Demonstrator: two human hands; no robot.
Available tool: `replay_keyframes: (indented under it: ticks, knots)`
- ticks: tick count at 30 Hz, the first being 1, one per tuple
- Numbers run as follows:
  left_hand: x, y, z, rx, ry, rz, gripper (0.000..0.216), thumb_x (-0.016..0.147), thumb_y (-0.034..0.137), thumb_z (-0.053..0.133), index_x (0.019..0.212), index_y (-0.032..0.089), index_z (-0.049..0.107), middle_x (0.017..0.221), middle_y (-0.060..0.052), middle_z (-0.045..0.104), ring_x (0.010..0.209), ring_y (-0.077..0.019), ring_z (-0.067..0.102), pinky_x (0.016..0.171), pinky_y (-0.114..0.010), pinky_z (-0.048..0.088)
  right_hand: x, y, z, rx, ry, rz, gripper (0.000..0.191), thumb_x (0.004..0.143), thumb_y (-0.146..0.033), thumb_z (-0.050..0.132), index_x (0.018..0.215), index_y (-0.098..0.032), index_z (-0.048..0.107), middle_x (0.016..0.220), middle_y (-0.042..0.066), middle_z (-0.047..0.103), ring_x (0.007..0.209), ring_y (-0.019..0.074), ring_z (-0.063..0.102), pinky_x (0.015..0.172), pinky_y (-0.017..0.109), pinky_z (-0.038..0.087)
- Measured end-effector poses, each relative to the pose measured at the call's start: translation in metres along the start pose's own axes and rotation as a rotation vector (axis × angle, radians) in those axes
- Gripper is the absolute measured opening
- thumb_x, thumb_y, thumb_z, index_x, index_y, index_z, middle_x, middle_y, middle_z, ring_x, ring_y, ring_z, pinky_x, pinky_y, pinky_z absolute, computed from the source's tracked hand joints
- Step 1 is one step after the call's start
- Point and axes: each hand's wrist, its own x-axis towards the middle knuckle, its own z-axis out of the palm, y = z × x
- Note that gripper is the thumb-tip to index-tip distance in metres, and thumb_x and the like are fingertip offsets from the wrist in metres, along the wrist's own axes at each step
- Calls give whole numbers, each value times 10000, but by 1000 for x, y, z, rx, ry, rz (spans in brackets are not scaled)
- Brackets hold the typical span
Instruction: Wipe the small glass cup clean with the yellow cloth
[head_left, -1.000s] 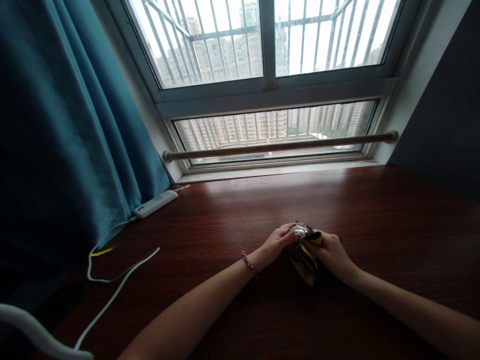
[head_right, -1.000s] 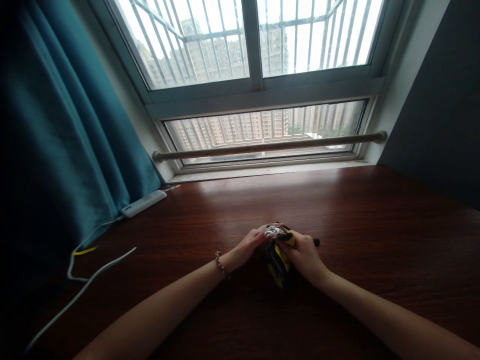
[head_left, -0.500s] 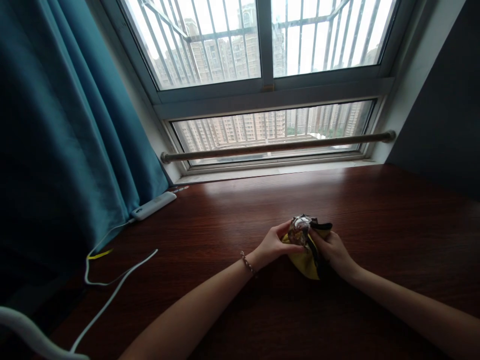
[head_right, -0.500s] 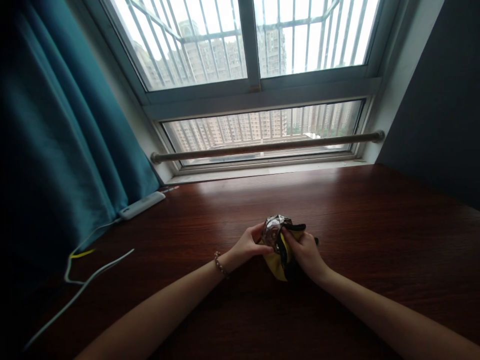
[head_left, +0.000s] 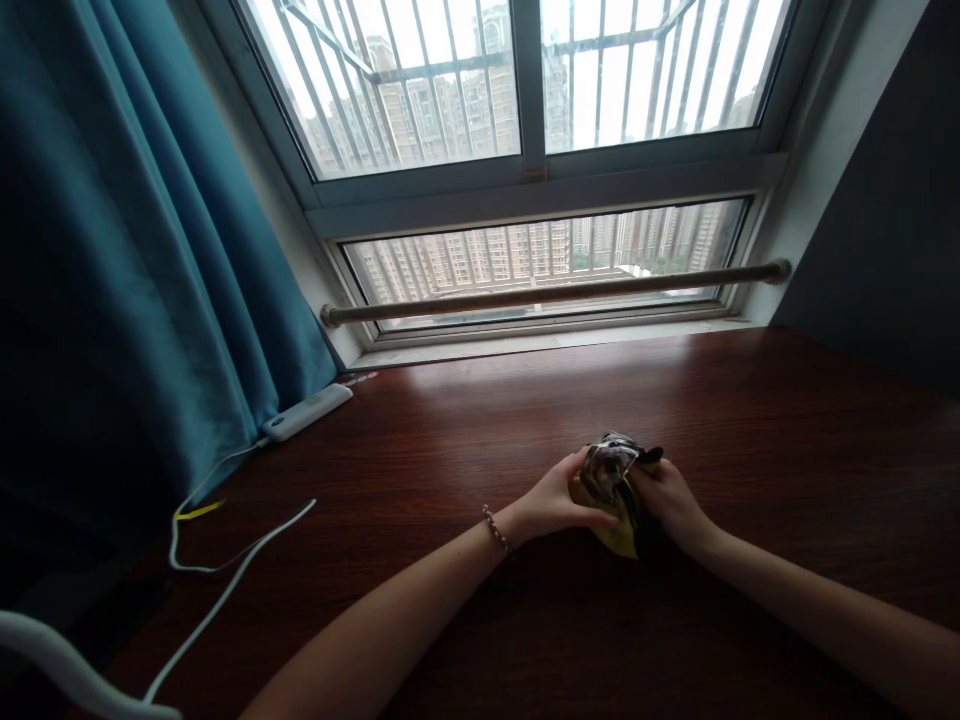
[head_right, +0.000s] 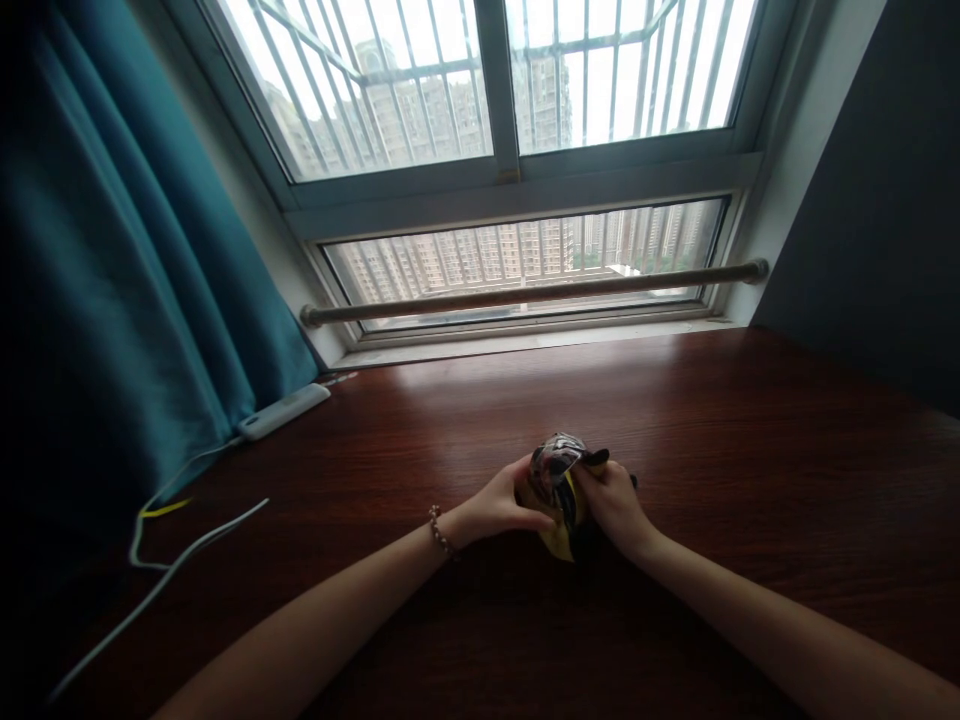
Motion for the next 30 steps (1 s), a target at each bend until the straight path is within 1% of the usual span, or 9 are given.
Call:
replay_keyframes:
  ticks: [2, 6, 8, 11, 13, 15, 20, 25, 30]
  knots:
    - [-1, 1, 3, 17, 26, 10, 859, 587, 220, 797, 1342, 194, 388, 1293, -113, 480, 1169, -255, 470, 975, -333, 395, 1, 1, 0, 49, -15, 21, 635, 680, -682, 543, 750, -53, 591, 718, 113, 556, 695, 218, 530, 628, 299, 429]
    - [-2, -1, 0, -23, 65, -7, 562, 641, 272, 766, 1138, 106, 562, 1091, -111, 595, 997, -226, 555, 859, -292, 441, -2, -3, 1, 96, -39, 9, 620, 696, -669, 576, 795, -58, 606, 786, 123, 594, 773, 240, 573, 665, 293, 462]
    - [0, -3, -3, -48, 114, -18, 494, 717, 362, 703, 1102, 76, 586, 1076, -122, 599, 992, -224, 552, 875, -299, 424, -4, -5, 2, 108, -60, 30, 612, 699, -660, 589, 825, -61, 602, 746, 113, 597, 665, 215, 581, 565, 277, 461]
    - [4, -6, -6, -141, 184, -47, 594, 833, 551, 490, 1153, 57, 569, 1090, -150, 602, 1021, -248, 552, 925, -351, 401, -7, -7, 4, 115, -122, 78, 640, 668, -696, 588, 766, -64, 564, 574, 77, 539, 417, 171, 490, 364, 265, 372]
    - [5, -7, -7, -210, 220, -78, 692, 834, 627, 406, 1167, 40, 560, 1082, -171, 607, 1012, -268, 562, 936, -388, 392, -8, -7, 4, 120, -146, 59, 635, 663, -705, 583, 716, -74, 541, 529, 66, 515, 374, 163, 461, 329, 262, 346]
    - [5, -5, -7, -252, 236, -106, 720, 817, 650, 399, 1088, 15, 605, 1110, -192, 589, 1024, -285, 552, 950, -394, 376, -8, -5, 4, 125, -150, 37, 631, 669, -705, 577, 702, -76, 538, 532, 69, 518, 378, 159, 461, 332, 257, 342]
    - [3, 1, -10, -363, 193, -159, 732, 873, 598, 261, 802, 8, 689, 1091, -194, 592, 1013, -259, 542, 964, -331, 361, -5, 2, 2, 169, -115, 9, 626, 669, -676, 605, 740, -55, 576, 662, 101, 570, 546, 161, 519, 491, 264, 413]
    - [4, 3, -13, -436, 205, -201, 695, 874, 583, 246, 877, 53, 696, 890, -145, 647, 913, -225, 577, 944, -314, 377, 0, -5, 0, 201, -47, -16, 561, 683, -580, 663, 841, -45, 604, 839, 127, 611, 748, 188, 548, 633, 258, 434]
    - [5, -4, -13, -319, 225, -243, 728, 847, 617, 265, 714, 33, 679, 898, -175, 628, 851, -219, 572, 886, -323, 409, 2, -14, 0, 563, 83, 139, 700, 492, -391, 830, 1032, -84, 507, 921, 105, 612, 765, 187, 569, 643, 255, 464]
